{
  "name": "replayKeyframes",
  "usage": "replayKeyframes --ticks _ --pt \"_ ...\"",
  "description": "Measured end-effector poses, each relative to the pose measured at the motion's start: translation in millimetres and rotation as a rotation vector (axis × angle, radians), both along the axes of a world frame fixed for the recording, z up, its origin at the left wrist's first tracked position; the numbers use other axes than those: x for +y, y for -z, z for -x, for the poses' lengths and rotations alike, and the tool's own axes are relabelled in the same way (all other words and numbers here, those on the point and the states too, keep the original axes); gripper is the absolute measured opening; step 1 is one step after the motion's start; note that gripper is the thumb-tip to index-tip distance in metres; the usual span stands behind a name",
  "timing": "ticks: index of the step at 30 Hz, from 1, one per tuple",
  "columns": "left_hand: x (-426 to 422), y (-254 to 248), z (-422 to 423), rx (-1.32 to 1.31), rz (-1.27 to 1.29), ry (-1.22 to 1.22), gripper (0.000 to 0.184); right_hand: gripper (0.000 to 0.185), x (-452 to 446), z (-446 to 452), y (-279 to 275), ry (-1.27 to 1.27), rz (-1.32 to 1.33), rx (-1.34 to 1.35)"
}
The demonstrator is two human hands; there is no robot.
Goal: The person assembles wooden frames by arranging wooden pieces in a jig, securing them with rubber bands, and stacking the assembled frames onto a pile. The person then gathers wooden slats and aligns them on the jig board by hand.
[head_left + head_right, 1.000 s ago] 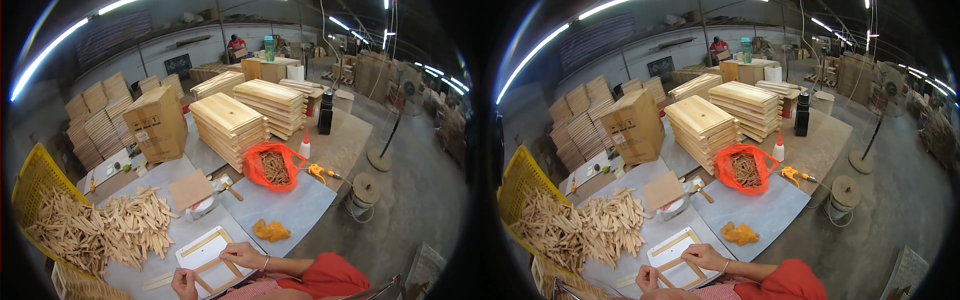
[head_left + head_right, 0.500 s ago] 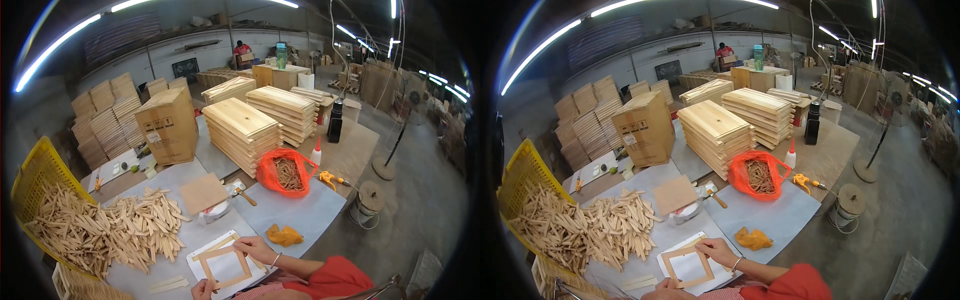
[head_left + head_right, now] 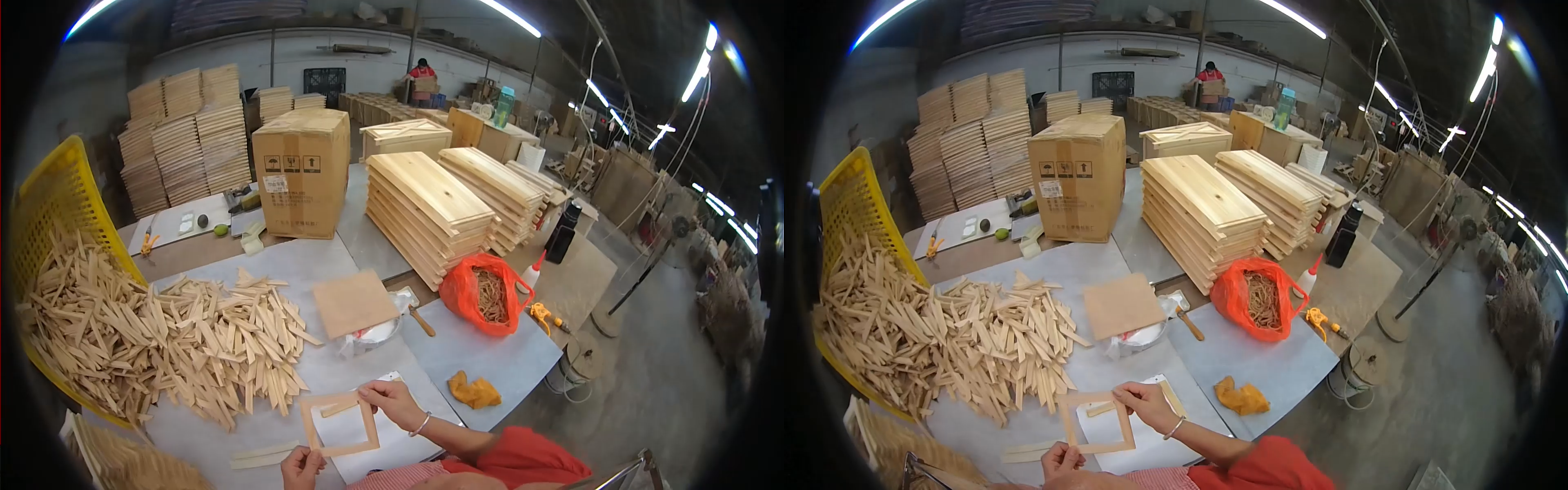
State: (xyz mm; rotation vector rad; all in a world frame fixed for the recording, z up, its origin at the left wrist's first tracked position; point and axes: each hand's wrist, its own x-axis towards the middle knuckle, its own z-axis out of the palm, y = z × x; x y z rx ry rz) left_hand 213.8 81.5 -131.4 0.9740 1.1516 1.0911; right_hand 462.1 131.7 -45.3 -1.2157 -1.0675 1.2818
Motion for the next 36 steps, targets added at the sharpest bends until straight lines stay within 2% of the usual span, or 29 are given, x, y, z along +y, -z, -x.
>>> replayKeyframes --ticks 1,2,9,11,12,15,16,17,19,22,24,28,31,36 --pt "1 -16 -5 -0.287 0.071 -0.206 0.011 0.03 -1 1 -1 0.005 -0.001 0.015" --pt "20 -41 18 0.084 -0.035 0.181 0.024 0.03 -2 2 -2 0.01 -0.021 0.026" --pt "-15 -62 2 0.137 -0.139 0.116 0.022 0.03 -30 -11 6 -0.036 -0.043 0.042" --pt "-36 -70 -13 0.131 -0.114 0.115 0.015 0.03 -39 -24 9 -0.04 -0.041 0.024" --pt "-42 -63 -18 0.184 -0.178 0.106 0.019 0.03 -42 -27 14 -0.043 -0.041 0.014" --pt "-59 -74 -32 0.244 -0.109 0.066 0.022 0.026 -50 -37 20 -0.031 -0.042 0.033" --pt "-62 -68 -30 0.227 -0.105 0.07 0.022 0.026 -50 -45 14 -0.125 -0.057 -0.072" --pt "-65 -77 -31 0.198 -0.104 0.046 0.021 0.029 -48 -41 11 -0.143 -0.084 0.01" --pt "-68 -80 -25 0.159 -0.187 -0.029 0.019 0.032 -43 -24 -7 -0.183 -0.099 -0.038" --pt "-75 -85 -12 0.198 -0.216 -0.312 0.016 0.034 -33 15 -11 -0.272 -0.155 0.012" --pt "-79 -94 4 0.111 -0.278 -0.447 0.014 0.035 -26 41 -24 -0.31 -0.187 0.061" --pt "-85 -130 53 0.136 -0.421 -0.599 0.017 0.022 5 108 -73 -0.477 -0.301 0.116" --pt "-91 -185 98 0.615 -0.687 -0.764 0.017 0.021 24 163 -136 -0.576 -0.43 0.069" --pt "-85 -258 175 0.958 -0.972 -1.005 0.014 0.02 61 271 -220 -0.718 -0.625 0.036"
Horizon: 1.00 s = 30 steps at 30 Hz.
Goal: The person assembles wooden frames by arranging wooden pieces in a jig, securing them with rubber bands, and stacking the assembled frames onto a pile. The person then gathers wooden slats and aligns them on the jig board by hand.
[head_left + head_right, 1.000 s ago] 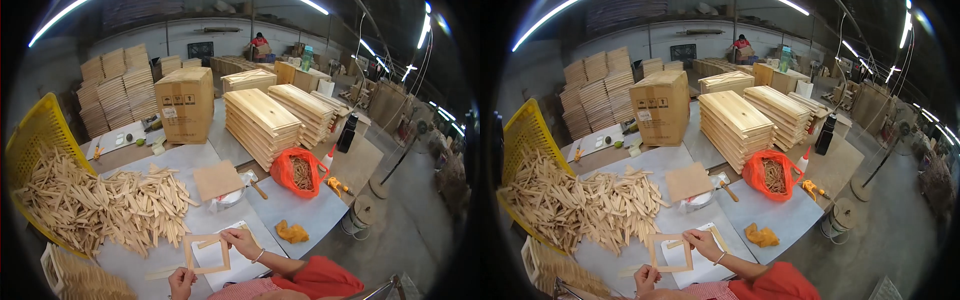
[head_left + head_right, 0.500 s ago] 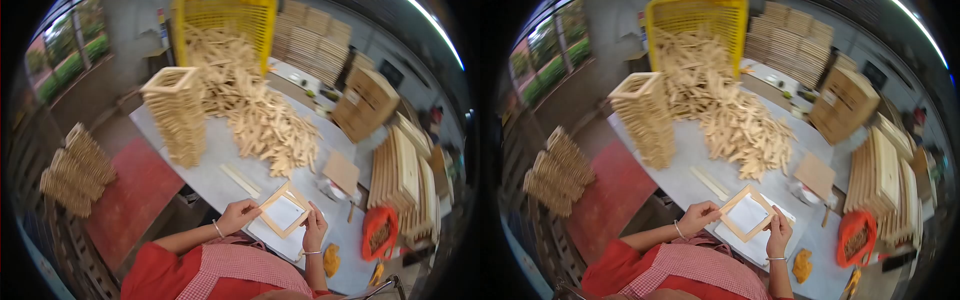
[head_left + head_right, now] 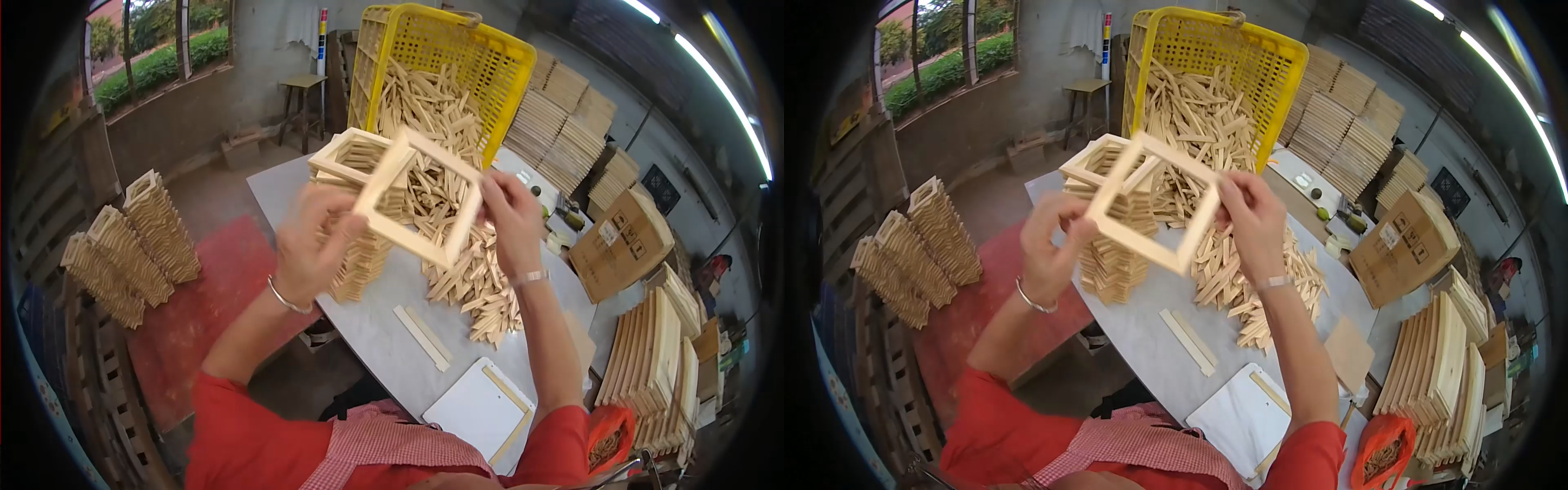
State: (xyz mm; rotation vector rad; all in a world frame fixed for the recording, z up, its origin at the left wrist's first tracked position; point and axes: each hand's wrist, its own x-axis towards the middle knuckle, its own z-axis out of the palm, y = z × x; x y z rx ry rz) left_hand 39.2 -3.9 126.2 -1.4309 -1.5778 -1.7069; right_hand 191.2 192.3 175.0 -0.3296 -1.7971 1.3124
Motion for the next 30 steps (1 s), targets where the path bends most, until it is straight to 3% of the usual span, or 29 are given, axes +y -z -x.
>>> replayKeyframes --ticks 2,10,30 --pt "8 -9 26 0.088 -0.069 -0.087 0.014 0.021 14 41 -11 -0.028 0.036 -0.007" --pt "22 3 71 0.004 -0.069 -0.225 0.015 0.026 49 123 -3 0.048 -0.159 -0.151" --pt "24 4 81 -0.05 0.0 -0.227 0.015 0.027 56 130 8 -0.015 -0.072 -0.175"
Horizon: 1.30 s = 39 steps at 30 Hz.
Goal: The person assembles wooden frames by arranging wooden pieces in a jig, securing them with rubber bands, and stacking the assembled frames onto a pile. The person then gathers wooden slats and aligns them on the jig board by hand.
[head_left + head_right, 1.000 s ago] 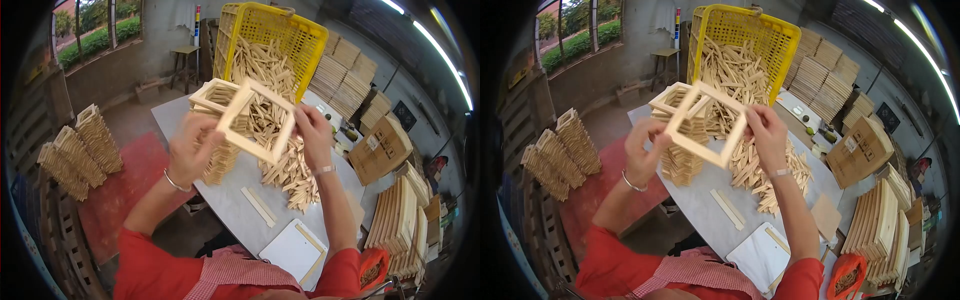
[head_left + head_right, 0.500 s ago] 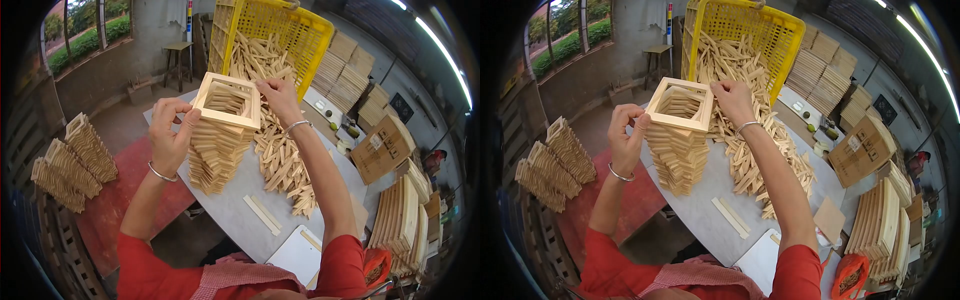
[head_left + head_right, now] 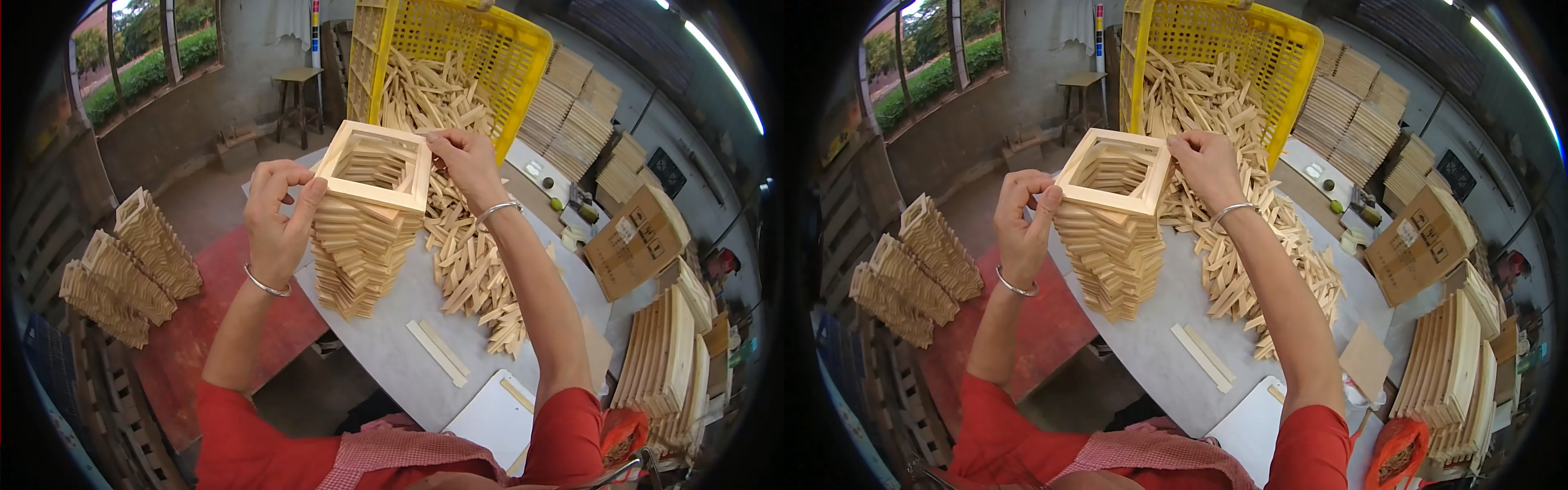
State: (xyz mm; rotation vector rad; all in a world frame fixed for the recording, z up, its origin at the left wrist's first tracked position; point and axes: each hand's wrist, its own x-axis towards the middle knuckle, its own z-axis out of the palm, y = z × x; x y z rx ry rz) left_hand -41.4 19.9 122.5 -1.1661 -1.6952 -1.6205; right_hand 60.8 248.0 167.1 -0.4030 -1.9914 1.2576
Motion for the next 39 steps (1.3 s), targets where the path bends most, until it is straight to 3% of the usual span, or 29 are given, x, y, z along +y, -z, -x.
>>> replayKeyframes --ticks 12,13,16,19,22,25,28,30,33,35,36,37,39 --pt "-7 0 -6 0.055 0.032 -0.042 0.014 0.032 -9 -1 -3 0.101 -0.225 -0.078" --pt "-9 1 -4 0.059 0.014 -0.028 0.012 0.037 -11 -7 -11 0.121 -0.326 -0.175" --pt "-18 -3 -13 0.021 -0.058 -0.004 0.008 0.038 -4 -20 1 0.126 -0.282 -0.098" --pt "-30 -1 -26 0.129 -0.089 0.059 0.016 0.037 8 -57 16 0.229 -0.455 -0.15" --pt "-42 7 -53 0.138 0.029 0.05 0.017 0.038 10 -124 37 0.247 -0.363 -0.311" --pt "-33 24 -85 0.222 0.099 0.263 0.008 0.036 14 -206 85 0.324 -0.337 -0.513" --pt "-19 66 -118 0.04 0.31 0.557 0.006 0.036 -29 -296 150 0.468 -0.112 -0.485" --pt "-6 111 -150 -0.111 0.423 0.702 0.007 0.023 -60 -358 231 0.527 -0.003 -0.384" --pt "2 175 -206 -0.161 0.63 0.858 0.017 0.025 -137 -421 276 0.653 0.177 -0.761" --pt "6 211 -240 -0.171 0.721 0.998 0.02 0.028 -180 -448 314 0.711 0.09 -0.708" --pt "8 237 -255 -0.168 0.699 1.105 0.019 0.027 -198 -452 319 0.729 0.192 -0.724" --pt "11 254 -272 -0.205 0.733 1.17 0.019 0.026 -211 -456 335 0.754 0.078 -0.657" --pt "9 268 -311 -0.405 0.782 1.242 0.016 0.022 -228 -453 340 0.79 -0.031 -0.525"
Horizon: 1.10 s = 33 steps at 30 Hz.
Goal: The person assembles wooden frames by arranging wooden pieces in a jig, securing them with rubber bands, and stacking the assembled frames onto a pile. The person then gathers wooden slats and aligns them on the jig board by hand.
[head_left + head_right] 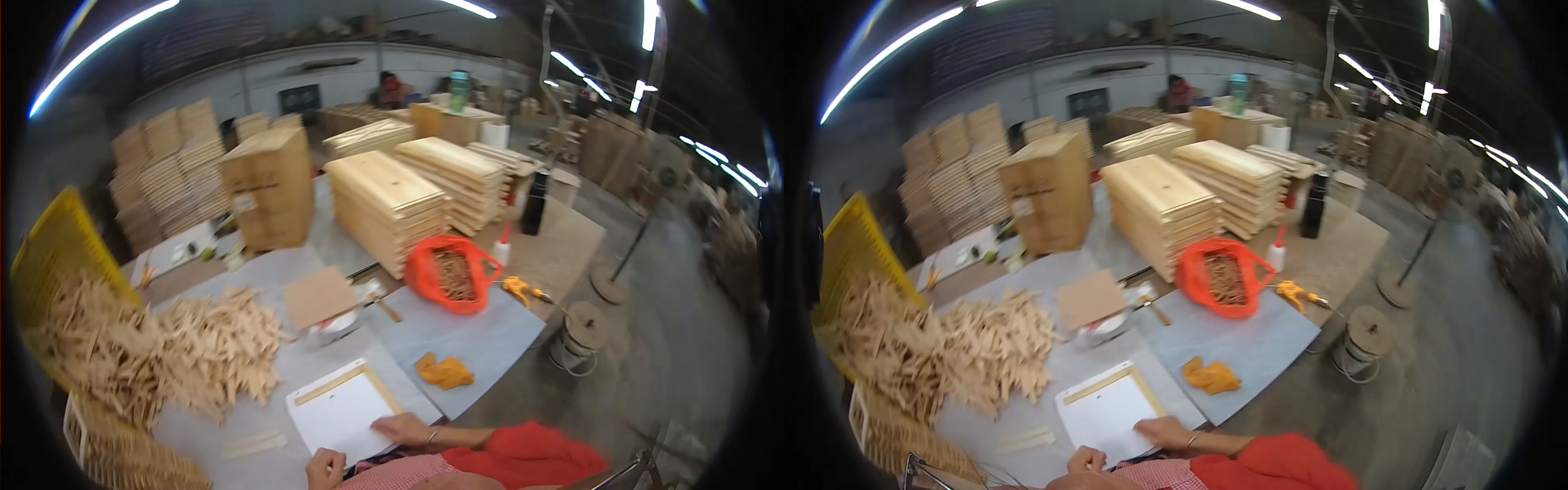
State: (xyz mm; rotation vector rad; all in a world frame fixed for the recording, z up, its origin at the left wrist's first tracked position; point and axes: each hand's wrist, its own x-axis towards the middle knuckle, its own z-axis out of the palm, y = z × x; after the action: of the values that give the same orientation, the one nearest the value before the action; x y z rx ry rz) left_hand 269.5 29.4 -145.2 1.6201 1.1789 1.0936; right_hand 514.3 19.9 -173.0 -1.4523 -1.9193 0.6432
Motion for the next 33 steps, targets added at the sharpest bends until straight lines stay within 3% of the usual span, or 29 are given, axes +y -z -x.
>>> replayKeyframes --ticks 5,7,10,12,15,20,25,27,31,32,33 --pt "14 2 -48 0.175 -0.034 0.205 0.012 0.016 -2 10 1 -0.003 -0.336 -0.007" --pt "13 1 -51 0.24 0.025 0.248 0.009 0.014 0 10 4 -0.006 -0.344 0.014" --pt "5 3 -64 0.084 0.183 0.27 0.007 0.011 -2 7 4 -0.057 -0.358 0.025" --pt "5 2 -69 0.143 0.055 0.358 0.007 0.012 -3 3 2 -0.079 -0.343 0.051" --pt "9 -18 -79 0.133 0.065 0.344 0.008 0.015 -5 2 11 -0.075 -0.326 0.015" --pt "51 -97 -89 0.071 0.039 0.449 0.015 0.015 -5 5 -2 -0.046 -0.309 0.026" --pt "33 -264 -112 -0.156 -0.223 0.704 0.025 0.016 -5 6 -2 -0.015 -0.253 -0.033" --pt "9 -314 -111 -0.131 -0.347 0.798 0.027 0.019 3 -5 27 -0.064 -0.26 -0.045" --pt "-15 -344 -101 -0.198 -0.409 0.871 0.036 0.023 8 -75 4 0.325 -0.436 0.047" --pt "-16 -339 -103 -0.196 -0.5 0.789 0.032 0.023 4 -88 -14 0.305 -0.388 0.049" --pt "-15 -338 -97 -0.205 -0.464 0.775 0.032 0.027 1 -104 -43 0.447 -0.449 -0.257"
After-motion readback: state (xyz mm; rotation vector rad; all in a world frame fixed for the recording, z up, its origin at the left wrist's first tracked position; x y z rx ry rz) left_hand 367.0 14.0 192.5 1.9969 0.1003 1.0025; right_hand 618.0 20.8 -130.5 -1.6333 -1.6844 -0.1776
